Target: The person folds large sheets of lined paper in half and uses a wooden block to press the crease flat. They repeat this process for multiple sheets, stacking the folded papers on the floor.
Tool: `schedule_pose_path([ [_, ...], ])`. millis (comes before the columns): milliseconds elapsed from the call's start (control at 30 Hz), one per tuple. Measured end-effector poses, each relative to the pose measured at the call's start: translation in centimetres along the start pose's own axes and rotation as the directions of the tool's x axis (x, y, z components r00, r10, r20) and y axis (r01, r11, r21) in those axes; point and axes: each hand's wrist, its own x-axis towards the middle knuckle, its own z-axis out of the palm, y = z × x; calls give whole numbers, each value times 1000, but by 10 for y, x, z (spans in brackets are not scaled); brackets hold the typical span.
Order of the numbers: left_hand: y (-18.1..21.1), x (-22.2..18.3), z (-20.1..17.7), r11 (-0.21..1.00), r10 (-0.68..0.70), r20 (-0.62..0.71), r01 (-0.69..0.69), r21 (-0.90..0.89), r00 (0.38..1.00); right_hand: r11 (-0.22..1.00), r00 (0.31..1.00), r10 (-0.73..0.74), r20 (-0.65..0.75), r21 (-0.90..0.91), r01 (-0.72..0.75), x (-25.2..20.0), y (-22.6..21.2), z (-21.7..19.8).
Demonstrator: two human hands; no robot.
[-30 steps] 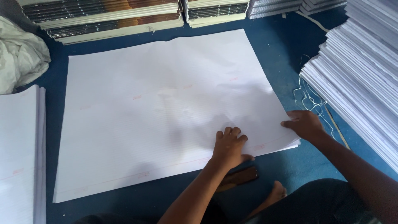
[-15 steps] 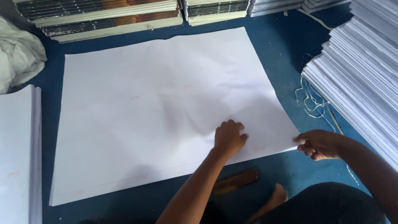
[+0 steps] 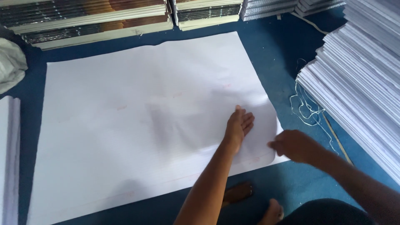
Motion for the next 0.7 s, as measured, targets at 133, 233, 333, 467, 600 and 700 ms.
schedule_pose_path([
  [133,19,11,3,983,33,-13,-35,-178,999,995,973,90,214,-60,-79,5,-60,-20],
  [233,33,19,2,964,60,-75,-77,-253,995,998,933,45,358,-54,-27,2,-84,-35],
  [333,44,27,-1,952,65,-103,-93,-291,993,990,893,32,450,-138,34,4,-85,-36],
  [467,52,37,1,973,66,-93,-84,-213,994,971,923,63,379,-237,31,3,-60,-14],
  [600,55,49,5,976,55,-64,-67,-205,996,989,922,-40,385,-116,91,10,-31,10],
  [700,59,56,4,973,59,-46,-68,-220,997,985,910,-119,396,-70,159,13,-17,17],
])
